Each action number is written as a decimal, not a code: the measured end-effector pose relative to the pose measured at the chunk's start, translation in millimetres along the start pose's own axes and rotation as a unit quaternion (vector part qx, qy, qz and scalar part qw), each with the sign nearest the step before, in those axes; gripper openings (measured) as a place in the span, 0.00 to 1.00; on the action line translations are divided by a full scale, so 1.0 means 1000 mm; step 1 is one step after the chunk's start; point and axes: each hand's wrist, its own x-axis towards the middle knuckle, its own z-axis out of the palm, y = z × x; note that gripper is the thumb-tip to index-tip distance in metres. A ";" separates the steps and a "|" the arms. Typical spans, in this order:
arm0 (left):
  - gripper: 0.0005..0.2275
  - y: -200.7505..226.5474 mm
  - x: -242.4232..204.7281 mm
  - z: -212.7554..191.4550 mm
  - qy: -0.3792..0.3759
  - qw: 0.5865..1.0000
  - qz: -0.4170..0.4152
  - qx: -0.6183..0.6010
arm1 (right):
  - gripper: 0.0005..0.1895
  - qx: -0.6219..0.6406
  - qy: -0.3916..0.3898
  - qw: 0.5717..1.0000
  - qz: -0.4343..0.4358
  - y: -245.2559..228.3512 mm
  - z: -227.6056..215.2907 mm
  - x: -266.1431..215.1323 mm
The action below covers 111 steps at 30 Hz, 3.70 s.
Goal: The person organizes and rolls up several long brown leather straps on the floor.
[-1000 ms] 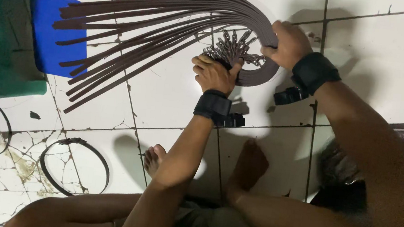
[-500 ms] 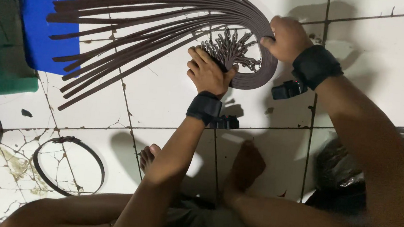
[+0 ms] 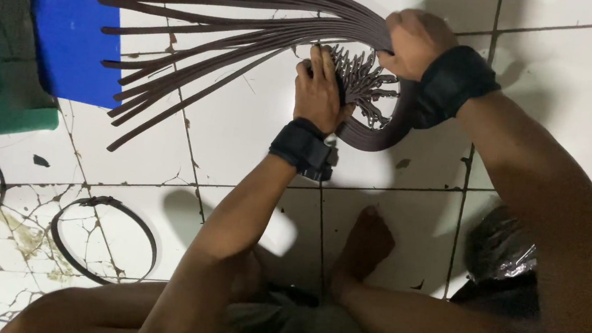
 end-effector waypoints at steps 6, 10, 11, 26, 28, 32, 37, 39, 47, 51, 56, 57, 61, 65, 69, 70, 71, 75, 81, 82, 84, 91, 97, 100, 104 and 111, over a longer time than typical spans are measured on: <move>0.55 -0.008 0.007 -0.011 -0.009 0.998 0.065 0.023 | 0.17 0.052 0.011 0.997 0.056 0.015 -0.005 0.000; 0.55 -0.005 0.010 -0.011 -0.033 0.990 0.127 0.043 | 0.17 0.038 -0.016 0.996 0.073 0.015 -0.004 -0.003; 0.55 -0.004 0.013 -0.011 -0.039 0.988 0.141 0.050 | 0.18 0.020 -0.001 0.999 0.044 0.016 -0.003 -0.001; 0.55 -0.003 0.011 -0.013 -0.033 0.985 0.170 0.010 | 0.24 0.041 -0.045 0.998 0.027 -0.023 -0.032 -0.011; 0.53 -0.005 0.011 -0.010 -0.003 0.987 0.159 -0.004 | 0.23 0.038 -0.042 0.998 0.032 -0.023 -0.027 -0.011; 0.51 -0.011 0.009 0.019 0.069 0.984 0.152 -0.059 | 0.22 0.018 -0.062 0.996 0.064 -0.025 -0.016 -0.014; 0.51 -0.013 0.011 0.004 0.052 0.983 0.169 -0.050 | 0.20 0.046 -0.048 0.996 0.060 -0.026 -0.021 -0.016; 0.51 -0.015 0.013 -0.004 0.037 0.982 0.182 -0.034 | 0.20 0.057 -0.034 0.996 0.062 -0.026 -0.021 -0.015; 0.52 -0.031 0.027 -0.008 -0.028 0.961 0.273 0.021 | 0.20 0.078 -0.023 0.994 0.067 -0.025 -0.006 -0.023; 0.52 -0.030 0.033 -0.011 -0.038 0.951 0.306 0.035 | 0.17 0.064 0.019 0.996 0.050 -0.018 0.008 -0.020; 0.52 -0.030 0.036 -0.014 -0.051 0.944 0.322 0.054 | 0.23 0.071 0.043 0.996 0.045 -0.026 0.003 -0.007; 0.52 -0.030 0.035 -0.014 -0.052 0.944 0.321 0.053 | 0.23 0.072 0.041 0.996 0.044 -0.025 0.006 -0.006; 0.52 -0.029 0.030 -0.017 -0.057 0.954 0.294 0.001 | 0.25 0.051 0.055 0.997 0.008 -0.018 0.014 0.002; 0.52 -0.026 0.026 -0.021 -0.035 0.961 0.270 -0.052 | 0.24 0.035 0.064 0.997 0.017 -0.022 0.014 0.005; 0.53 -0.030 0.021 -0.016 -0.020 0.960 0.268 -0.076 | 0.26 0.064 0.089 0.994 0.017 -0.028 0.012 0.001; 0.53 -0.031 0.018 -0.016 -0.002 0.961 0.260 -0.096 | 0.25 0.069 0.077 0.994 0.032 -0.030 0.011 0.001; 0.54 -0.030 0.016 -0.017 0.016 0.960 0.253 -0.116 | 0.25 0.072 0.065 0.994 0.047 -0.030 0.008 0.001; 0.52 -0.034 0.009 -0.003 0.021 0.967 0.203 -0.153 | 0.25 0.070 0.071 0.994 0.039 -0.030 0.008 0.002; 0.51 -0.014 0.002 -0.041 0.082 0.986 0.144 -0.034 | 0.26 0.056 0.091 0.994 0.014 -0.015 0.027 0.005; 0.51 -0.011 -0.001 -0.041 0.077 0.990 0.115 -0.023 | 0.27 0.059 0.090 0.994 -0.005 -0.009 0.031 0.007; 0.51 -0.012 0.000 -0.025 0.069 0.993 0.095 -0.013 | 0.27 0.060 0.090 0.994 -0.015 -0.001 0.035 0.006; 0.49 -0.019 0.010 0.002 0.012 0.990 0.132 -0.047 | 0.28 0.108 0.063 0.992 0.000 0.006 0.045 0.023; 0.47 -0.017 0.010 -0.001 0.009 0.990 0.140 -0.020 | 0.25 0.106 0.063 0.992 -0.026 -0.005 0.030 0.026; 0.47 -0.009 0.005 -0.004 0.016 0.993 0.114 -0.017 | 0.25 0.066 0.070 0.995 -0.032 -0.009 0.027 0.022; 0.47 -0.006 -0.006 -0.012 0.044 0.997 0.061 -0.030 | 0.27 0.027 0.077 0.996 -0.044 -0.011 0.031 0.021; 0.41 -0.024 -0.005 -0.009 0.028 0.997 0.059 -0.035 | 0.24 0.049 0.073 0.995 -0.039 -0.016 0.018 0.022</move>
